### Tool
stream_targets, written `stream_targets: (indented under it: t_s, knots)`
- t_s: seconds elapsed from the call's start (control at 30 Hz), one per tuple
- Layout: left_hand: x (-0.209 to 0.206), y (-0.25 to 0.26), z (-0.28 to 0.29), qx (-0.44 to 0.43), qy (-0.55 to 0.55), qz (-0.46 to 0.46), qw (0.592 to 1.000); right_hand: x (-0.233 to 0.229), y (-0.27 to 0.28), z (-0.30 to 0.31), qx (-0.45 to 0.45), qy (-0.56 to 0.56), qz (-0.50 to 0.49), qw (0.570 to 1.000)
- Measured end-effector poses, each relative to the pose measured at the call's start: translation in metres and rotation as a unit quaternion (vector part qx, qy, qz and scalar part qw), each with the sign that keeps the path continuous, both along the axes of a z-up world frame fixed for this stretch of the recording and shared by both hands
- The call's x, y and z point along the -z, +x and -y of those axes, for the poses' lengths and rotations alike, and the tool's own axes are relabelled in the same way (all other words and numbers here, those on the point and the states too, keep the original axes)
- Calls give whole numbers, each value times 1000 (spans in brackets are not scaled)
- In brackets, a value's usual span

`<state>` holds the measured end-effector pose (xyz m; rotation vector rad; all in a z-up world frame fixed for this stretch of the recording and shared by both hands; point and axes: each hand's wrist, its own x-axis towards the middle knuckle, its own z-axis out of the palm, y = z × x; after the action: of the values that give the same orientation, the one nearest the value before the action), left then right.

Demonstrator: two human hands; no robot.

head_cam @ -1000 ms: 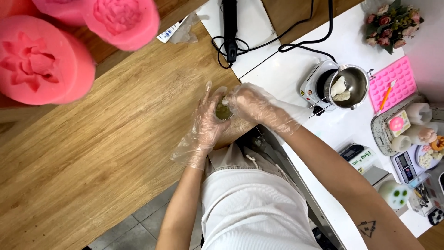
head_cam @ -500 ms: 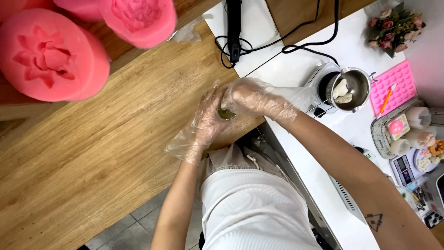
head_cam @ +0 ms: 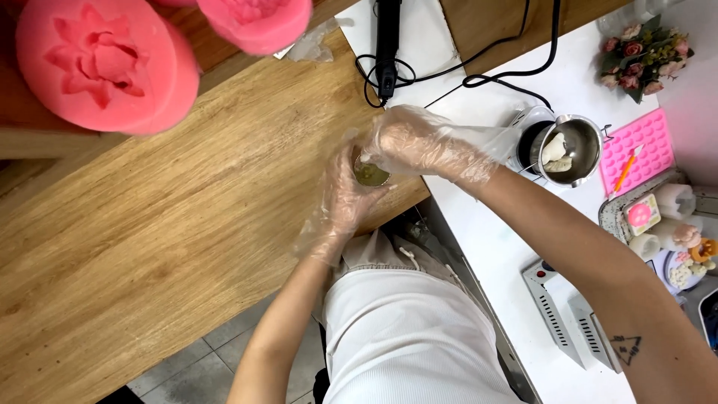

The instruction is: Preparing materials and using a heat gun to melt or seal components in a candle-making process.

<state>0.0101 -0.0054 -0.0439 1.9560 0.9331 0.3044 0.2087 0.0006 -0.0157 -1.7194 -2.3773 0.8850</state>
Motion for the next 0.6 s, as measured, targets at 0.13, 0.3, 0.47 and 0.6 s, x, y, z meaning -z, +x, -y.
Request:
stream_targets:
  t_s: [0.13, 0.3, 0.47, 0.6]
  knots:
    - [17, 1, 13, -149, -39, 74, 985, -58, -17, -19, -95, -98, 193, 972]
    - [-8, -6, -28, -28, 35, 27, 999, -6, -6, -6, -421, 173, 508, 731]
    - [-6, -10, -41, 115, 25, -50, 992, 11, 3, 0, -606, 417, 616, 282]
    - [-9, -9, -38, 110, 44, -28, 993, 43, 16, 11, -488, 517, 635, 304]
